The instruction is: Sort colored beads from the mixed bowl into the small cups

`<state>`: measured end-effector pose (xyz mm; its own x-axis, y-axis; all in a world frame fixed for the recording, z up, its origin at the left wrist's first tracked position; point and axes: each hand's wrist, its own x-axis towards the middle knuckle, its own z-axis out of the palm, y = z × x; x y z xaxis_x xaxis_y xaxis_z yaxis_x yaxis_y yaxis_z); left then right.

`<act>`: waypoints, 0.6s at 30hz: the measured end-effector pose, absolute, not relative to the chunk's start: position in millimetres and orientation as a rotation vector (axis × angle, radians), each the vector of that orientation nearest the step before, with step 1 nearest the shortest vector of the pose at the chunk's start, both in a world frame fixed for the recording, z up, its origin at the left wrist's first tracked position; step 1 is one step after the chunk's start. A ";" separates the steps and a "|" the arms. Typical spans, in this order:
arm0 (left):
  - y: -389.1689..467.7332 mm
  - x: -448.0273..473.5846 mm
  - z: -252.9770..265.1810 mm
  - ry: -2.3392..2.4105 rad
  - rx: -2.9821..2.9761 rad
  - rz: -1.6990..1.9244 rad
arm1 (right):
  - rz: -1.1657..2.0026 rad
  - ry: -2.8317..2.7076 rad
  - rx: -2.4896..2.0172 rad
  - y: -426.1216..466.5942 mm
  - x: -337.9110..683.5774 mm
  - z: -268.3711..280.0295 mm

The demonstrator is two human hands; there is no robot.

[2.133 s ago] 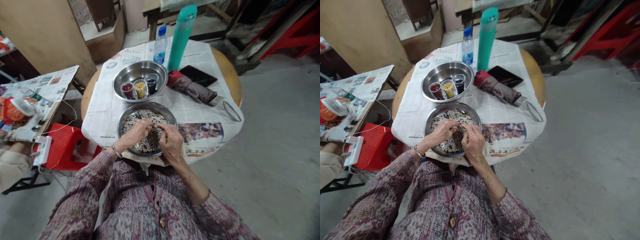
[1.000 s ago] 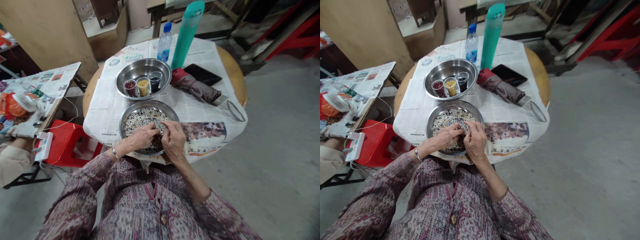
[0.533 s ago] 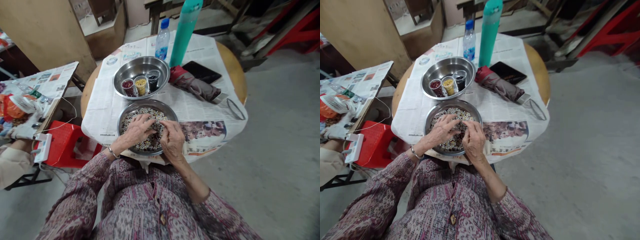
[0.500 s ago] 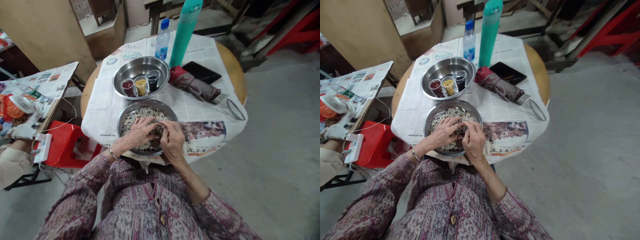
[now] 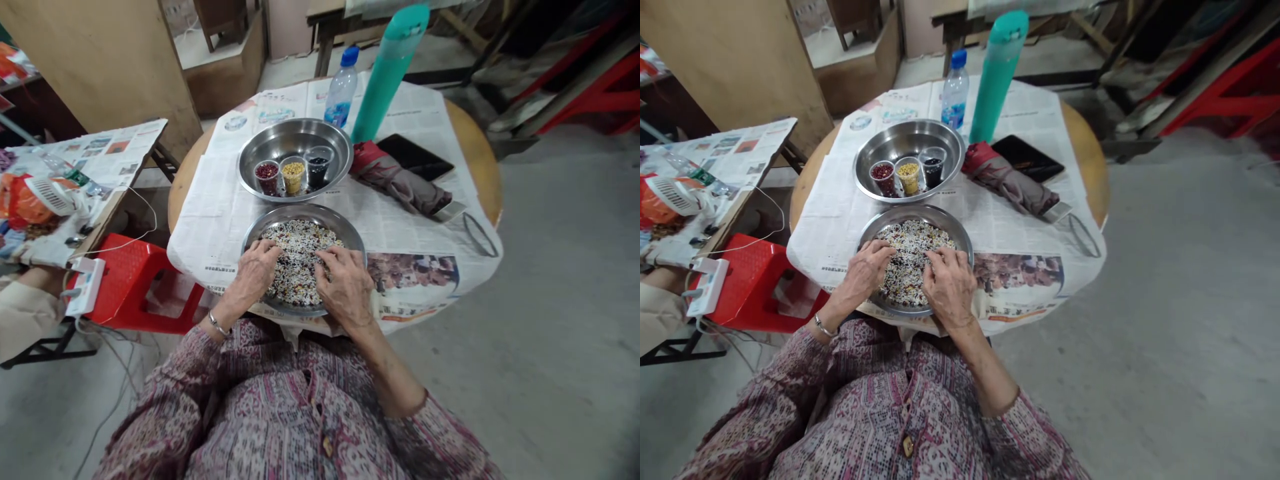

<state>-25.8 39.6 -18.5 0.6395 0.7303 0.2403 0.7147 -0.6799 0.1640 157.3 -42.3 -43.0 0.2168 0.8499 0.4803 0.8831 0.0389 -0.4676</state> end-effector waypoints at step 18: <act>10.4 -18.2 -13.4 1.334 2.585 0.539 | -0.069 -1.800 -1.718 -43.7 162.2 -42.0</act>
